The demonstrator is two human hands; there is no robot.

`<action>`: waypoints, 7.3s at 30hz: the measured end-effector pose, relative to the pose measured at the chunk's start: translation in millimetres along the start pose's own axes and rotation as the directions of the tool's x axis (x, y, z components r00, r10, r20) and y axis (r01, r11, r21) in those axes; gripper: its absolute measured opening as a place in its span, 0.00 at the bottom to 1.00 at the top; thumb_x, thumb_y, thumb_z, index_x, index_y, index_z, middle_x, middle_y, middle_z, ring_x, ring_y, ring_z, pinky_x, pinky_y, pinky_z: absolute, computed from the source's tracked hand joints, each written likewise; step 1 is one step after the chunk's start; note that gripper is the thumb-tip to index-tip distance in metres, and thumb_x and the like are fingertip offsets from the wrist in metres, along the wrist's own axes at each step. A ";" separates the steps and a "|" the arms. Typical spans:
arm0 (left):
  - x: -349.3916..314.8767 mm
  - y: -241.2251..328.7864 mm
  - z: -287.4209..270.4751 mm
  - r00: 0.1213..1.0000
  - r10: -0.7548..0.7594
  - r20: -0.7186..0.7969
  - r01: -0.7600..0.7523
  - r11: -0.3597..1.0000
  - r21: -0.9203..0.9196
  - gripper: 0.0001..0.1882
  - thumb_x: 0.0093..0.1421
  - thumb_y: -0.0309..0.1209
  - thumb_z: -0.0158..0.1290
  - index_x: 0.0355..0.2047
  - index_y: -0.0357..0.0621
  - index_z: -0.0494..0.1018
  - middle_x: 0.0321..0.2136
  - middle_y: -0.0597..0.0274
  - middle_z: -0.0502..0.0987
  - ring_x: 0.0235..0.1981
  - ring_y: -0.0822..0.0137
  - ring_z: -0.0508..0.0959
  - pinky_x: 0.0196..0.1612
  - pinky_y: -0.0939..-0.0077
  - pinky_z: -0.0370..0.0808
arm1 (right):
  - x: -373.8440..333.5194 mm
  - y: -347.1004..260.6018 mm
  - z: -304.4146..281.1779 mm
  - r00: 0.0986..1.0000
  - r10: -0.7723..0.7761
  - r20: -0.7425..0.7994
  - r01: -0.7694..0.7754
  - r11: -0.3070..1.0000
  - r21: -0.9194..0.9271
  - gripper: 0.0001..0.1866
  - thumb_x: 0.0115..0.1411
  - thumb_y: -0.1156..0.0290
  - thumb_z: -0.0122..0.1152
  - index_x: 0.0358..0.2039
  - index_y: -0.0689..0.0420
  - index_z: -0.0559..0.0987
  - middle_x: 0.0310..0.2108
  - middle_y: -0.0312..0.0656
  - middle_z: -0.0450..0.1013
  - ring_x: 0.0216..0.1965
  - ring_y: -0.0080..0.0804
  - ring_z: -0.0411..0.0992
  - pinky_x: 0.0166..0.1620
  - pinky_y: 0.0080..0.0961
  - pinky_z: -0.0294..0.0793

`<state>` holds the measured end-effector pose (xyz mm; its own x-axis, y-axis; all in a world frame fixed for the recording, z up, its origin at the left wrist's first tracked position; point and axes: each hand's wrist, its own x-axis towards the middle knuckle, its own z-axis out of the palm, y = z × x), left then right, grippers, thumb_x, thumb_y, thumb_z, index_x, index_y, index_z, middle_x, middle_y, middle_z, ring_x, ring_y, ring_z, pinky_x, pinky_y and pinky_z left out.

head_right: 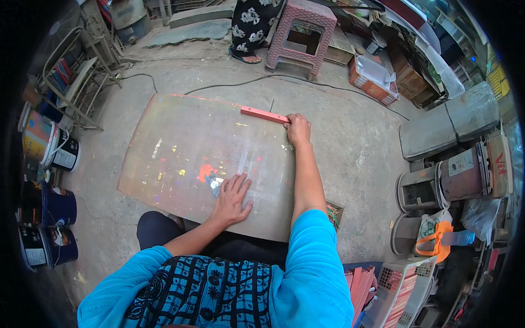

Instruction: The person assembles red wooden slats on a table. They align the slats in rows, apply adhesive from a small tube, and stack the completed panels into a basket.

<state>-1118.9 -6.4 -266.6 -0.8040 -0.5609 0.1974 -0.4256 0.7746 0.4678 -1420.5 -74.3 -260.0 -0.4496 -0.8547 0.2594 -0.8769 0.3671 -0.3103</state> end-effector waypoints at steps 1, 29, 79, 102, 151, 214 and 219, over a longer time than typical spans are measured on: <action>0.1 0.2 0.9 1.000 -0.002 0.001 0.002 1.000 0.001 0.30 0.48 0.39 0.49 0.50 0.37 0.60 0.55 0.48 0.56 0.57 0.53 0.54 0.57 0.56 0.49 | -2.1 -2.7 -1.6 1.000 -0.001 0.001 0.001 1.000 0.002 0.14 0.46 0.68 0.61 0.36 0.54 0.77 0.33 0.44 0.71 0.38 0.41 0.69 0.43 0.33 0.67; 7.0 8.4 20.2 0.938 0.299 -0.173 -0.291 0.954 0.072 0.23 0.48 0.31 0.46 0.46 0.37 0.63 0.48 0.46 0.63 0.52 0.51 0.61 0.52 0.58 0.58 | -315.1 -229.0 -349.4 0.558 -0.593 -0.581 0.397 -0.423 0.814 0.20 0.50 0.58 0.59 0.39 0.58 0.73 0.48 0.47 0.63 0.49 0.38 0.63 0.49 0.35 0.63; -27.2 119.1 72.2 0.985 0.171 0.032 -0.174 0.977 0.120 0.25 0.52 0.36 0.44 0.50 0.40 0.59 0.54 0.51 0.57 0.56 0.53 0.55 0.58 0.55 0.48 | -578.7 400.1 -369.3 -0.300 0.932 -0.204 -0.946 -0.318 -0.060 0.38 0.43 0.39 0.51 0.51 0.49 0.68 0.53 0.54 0.58 0.55 0.55 0.55 0.54 0.55 0.50; -23.1 126.7 69.1 0.979 0.205 -0.014 -0.202 0.973 0.114 0.24 0.51 0.35 0.45 0.49 0.40 0.60 0.53 0.50 0.58 0.56 0.53 0.56 0.58 0.55 0.49 | -542.5 382.6 -352.8 -0.290 0.907 -0.304 -0.957 -0.278 0.085 0.41 0.41 0.50 0.61 0.56 0.46 0.57 0.54 0.57 0.52 0.52 0.62 0.56 0.44 0.60 0.63; -94.1 150.6 -126.3 0.895 0.440 0.072 0.414 -0.758 -0.504 0.40 0.52 0.56 0.45 0.57 0.43 0.50 0.51 0.45 0.60 0.48 0.47 0.67 0.46 0.50 0.70 | -267.1 -176.6 -168.8 0.936 -0.327 -0.127 -0.221 -0.832 0.509 0.37 0.48 0.52 0.56 0.55 0.58 0.59 0.52 0.57 0.57 0.46 0.52 0.66 0.43 0.46 0.72; 123.9 -95.0 2.5 0.987 -0.159 -0.032 0.158 0.987 -0.029 0.46 0.47 0.39 0.51 0.60 0.38 0.37 0.61 0.49 0.43 0.62 0.55 0.44 0.61 0.55 0.40 | -59.1 -31.2 -12.7 0.929 -0.303 0.212 0.289 0.953 0.094 0.38 0.42 0.66 0.65 0.55 0.52 0.61 0.58 0.50 0.50 0.60 0.46 0.48 0.60 0.35 0.50; 151.8 -115.8 8.1 0.974 -0.094 -0.206 -0.008 0.895 -0.447 0.47 0.46 0.39 0.52 0.59 0.33 0.38 0.60 0.44 0.44 0.62 0.53 0.44 0.62 0.64 0.42 | -66.3 0.7 -13.3 0.928 0.228 -0.294 -0.047 0.855 0.516 0.31 0.55 0.56 0.51 0.54 0.62 0.61 0.56 0.53 0.55 0.59 0.42 0.52 0.58 0.30 0.52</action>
<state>-1195.0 -178.8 -297.8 -0.6572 -0.6796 0.3261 -0.1884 0.5670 0.8019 -1393.6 -12.5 -265.2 -0.6676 -0.6012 0.4391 -0.6413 0.1646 -0.7495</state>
